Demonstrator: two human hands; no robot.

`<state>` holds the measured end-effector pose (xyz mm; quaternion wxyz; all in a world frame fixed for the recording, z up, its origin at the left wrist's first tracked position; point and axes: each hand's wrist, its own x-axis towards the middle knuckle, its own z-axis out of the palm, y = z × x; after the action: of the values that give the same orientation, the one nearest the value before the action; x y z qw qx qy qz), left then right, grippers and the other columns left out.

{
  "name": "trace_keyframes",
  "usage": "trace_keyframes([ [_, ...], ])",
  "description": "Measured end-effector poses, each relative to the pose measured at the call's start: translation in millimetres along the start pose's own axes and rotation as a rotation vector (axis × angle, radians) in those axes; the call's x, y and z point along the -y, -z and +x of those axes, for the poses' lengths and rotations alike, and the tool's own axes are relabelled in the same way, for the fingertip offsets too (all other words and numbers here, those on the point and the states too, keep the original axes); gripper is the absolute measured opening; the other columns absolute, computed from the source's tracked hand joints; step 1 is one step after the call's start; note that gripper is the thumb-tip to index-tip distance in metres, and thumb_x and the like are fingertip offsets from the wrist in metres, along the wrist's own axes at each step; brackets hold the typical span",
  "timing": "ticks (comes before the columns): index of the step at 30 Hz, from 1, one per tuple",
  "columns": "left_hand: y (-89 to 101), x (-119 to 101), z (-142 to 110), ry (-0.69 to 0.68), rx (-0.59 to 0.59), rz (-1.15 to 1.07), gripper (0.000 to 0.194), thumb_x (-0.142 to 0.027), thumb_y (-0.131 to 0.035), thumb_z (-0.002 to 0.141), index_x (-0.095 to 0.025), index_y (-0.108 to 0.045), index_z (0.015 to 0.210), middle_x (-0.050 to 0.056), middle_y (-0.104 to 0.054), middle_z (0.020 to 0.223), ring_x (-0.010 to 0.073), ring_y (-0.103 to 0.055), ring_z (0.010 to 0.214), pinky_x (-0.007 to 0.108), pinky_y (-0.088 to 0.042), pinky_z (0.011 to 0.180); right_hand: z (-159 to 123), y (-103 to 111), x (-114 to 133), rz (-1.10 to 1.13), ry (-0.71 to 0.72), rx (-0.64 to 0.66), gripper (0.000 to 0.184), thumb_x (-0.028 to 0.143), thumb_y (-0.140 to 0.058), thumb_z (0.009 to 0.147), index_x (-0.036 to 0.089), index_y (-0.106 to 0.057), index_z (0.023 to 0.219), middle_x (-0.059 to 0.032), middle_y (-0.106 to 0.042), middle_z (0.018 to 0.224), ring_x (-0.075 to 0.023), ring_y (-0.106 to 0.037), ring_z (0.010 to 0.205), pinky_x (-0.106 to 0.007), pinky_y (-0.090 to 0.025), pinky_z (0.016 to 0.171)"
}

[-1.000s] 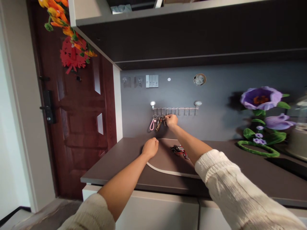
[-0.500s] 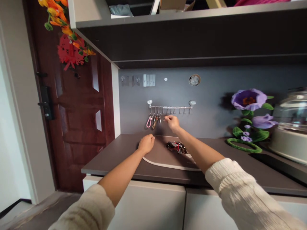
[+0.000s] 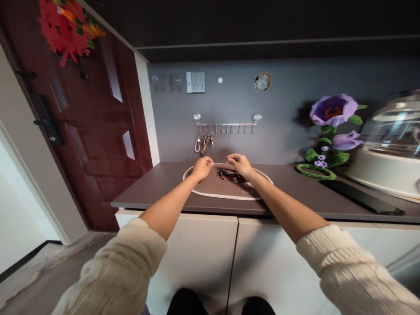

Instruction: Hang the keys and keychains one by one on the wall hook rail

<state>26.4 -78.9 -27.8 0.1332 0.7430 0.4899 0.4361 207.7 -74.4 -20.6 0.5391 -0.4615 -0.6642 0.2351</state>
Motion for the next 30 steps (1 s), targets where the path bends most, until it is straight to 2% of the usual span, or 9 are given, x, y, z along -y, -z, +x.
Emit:
trace_keyframes([
  [4,-12.5,-3,-2,-0.043,0.033,-0.065,0.013,-0.019,-0.051,0.077,-0.013,-0.061,0.083,0.004,-0.064,0.079,0.0116,-0.055,0.07,0.022,-0.042,0.067,-16,5,2,-0.146,0.017,0.015,0.012,0.016,-0.053,0.076,0.014,-0.062,0.084,-0.0052,-0.067,0.078,-0.0134,-0.06,0.073,-0.027,-0.044,0.073],
  [8,-19.5,-4,-7,-0.109,0.039,-0.016,0.013,-0.016,-0.05,0.076,-0.014,-0.062,0.08,0.004,-0.064,0.079,0.0134,-0.055,0.072,0.025,-0.041,0.069,-26,7,7,-0.349,0.039,0.047,0.015,0.015,-0.052,0.077,0.014,-0.063,0.087,-0.0048,-0.067,0.084,-0.0122,-0.06,0.076,-0.024,-0.043,0.074],
  [13,-22.3,-4,-7,-0.232,0.064,0.117,0.019,-0.015,-0.044,0.079,-0.017,-0.063,0.077,0.004,-0.063,0.084,0.0158,-0.053,0.081,0.027,-0.04,0.076,-25,7,2,-0.569,0.105,0.088,0.02,0.015,-0.049,0.079,0.016,-0.065,0.091,-0.0057,-0.068,0.091,-0.0132,-0.06,0.082,-0.023,-0.042,0.076],
  [19,-26.5,1,-2,-0.31,0.117,0.213,0.024,-0.022,-0.04,0.084,-0.018,-0.064,0.083,0.006,-0.062,0.084,0.0182,-0.053,0.083,0.03,-0.038,0.078,-23,9,-5,-0.693,0.11,0.083,0.022,0.018,-0.049,0.08,0.016,-0.066,0.093,-0.0076,-0.068,0.093,-0.0156,-0.06,0.084,-0.023,-0.042,0.075],
  [23,-27.5,1,-2,-0.286,0.095,0.217,0.026,-0.029,-0.042,0.083,-0.017,-0.065,0.08,0.007,-0.063,0.084,0.0177,-0.054,0.082,0.029,-0.038,0.078,-22,8,-5,-0.713,0.097,0.092,0.022,0.017,-0.048,0.08,0.016,-0.066,0.094,-0.0073,-0.067,0.095,-0.0152,-0.061,0.085,-0.023,-0.042,0.076],
  [27,-28.5,2,-2,-0.217,0.092,0.205,0.028,-0.039,-0.048,0.078,-0.017,-0.065,0.074,0.006,-0.064,0.079,0.0165,-0.054,0.073,0.027,-0.039,0.07,-23,7,-3,-0.723,0.081,0.105,0.023,0.019,-0.047,0.081,0.017,-0.066,0.094,-0.0077,-0.067,0.098,-0.0169,-0.06,0.089,-0.025,-0.041,0.079],
  [30,-29.1,3,-1,-0.181,0.118,0.168,0.027,-0.038,-0.05,0.075,-0.016,-0.064,0.069,0.004,-0.064,0.074,0.0148,-0.053,0.066,0.026,-0.039,0.065,-23,6,-2,-0.729,0.072,0.104,0.024,0.02,-0.047,0.081,0.017,-0.066,0.094,-0.0076,-0.067,0.098,-0.0175,-0.06,0.089,-0.026,-0.041,0.079],
])
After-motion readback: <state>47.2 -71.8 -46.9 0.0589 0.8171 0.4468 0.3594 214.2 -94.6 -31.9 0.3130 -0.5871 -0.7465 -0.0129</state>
